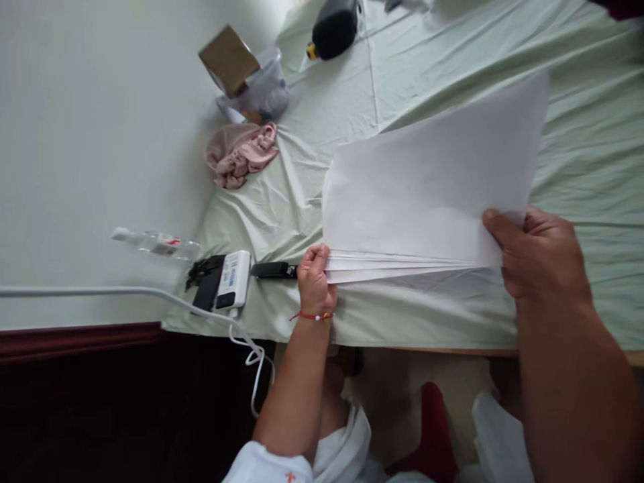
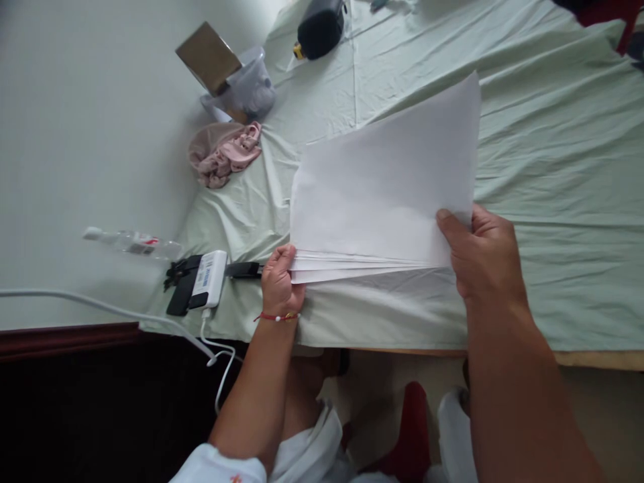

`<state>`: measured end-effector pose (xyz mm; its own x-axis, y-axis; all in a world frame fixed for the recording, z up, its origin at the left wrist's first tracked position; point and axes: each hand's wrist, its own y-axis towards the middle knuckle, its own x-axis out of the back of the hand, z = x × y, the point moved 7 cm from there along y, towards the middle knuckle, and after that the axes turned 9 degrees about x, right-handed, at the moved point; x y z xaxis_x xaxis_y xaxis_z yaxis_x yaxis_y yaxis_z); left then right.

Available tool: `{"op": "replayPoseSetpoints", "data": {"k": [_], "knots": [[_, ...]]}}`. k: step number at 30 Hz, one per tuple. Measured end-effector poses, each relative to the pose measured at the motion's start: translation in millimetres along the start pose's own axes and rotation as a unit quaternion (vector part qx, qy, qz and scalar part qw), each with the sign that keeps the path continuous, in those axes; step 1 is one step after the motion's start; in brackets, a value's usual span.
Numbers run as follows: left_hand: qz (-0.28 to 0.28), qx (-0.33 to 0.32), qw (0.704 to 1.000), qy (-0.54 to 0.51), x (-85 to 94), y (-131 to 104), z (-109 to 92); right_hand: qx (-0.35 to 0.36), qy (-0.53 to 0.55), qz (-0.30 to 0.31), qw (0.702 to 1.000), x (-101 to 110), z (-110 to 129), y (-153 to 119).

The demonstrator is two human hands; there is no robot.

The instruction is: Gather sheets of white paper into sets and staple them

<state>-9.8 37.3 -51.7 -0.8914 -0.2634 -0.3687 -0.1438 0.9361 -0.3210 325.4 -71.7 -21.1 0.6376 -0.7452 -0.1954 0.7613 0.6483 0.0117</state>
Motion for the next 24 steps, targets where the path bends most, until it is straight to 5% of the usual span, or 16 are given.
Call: {"op": "replayPoseSetpoints", "data": {"k": [19,24], "knots": [[-0.013,-0.008,0.999,0.041,6.2,3.9,3.7,-0.01,-0.004,-0.022,1.0,7.3,-4.1,3.0],[0.022,0.012,0.999,0.039,5.6,4.9,6.1,-0.031,0.015,-0.036,0.999,4.6,-2.9,1.9]]}}
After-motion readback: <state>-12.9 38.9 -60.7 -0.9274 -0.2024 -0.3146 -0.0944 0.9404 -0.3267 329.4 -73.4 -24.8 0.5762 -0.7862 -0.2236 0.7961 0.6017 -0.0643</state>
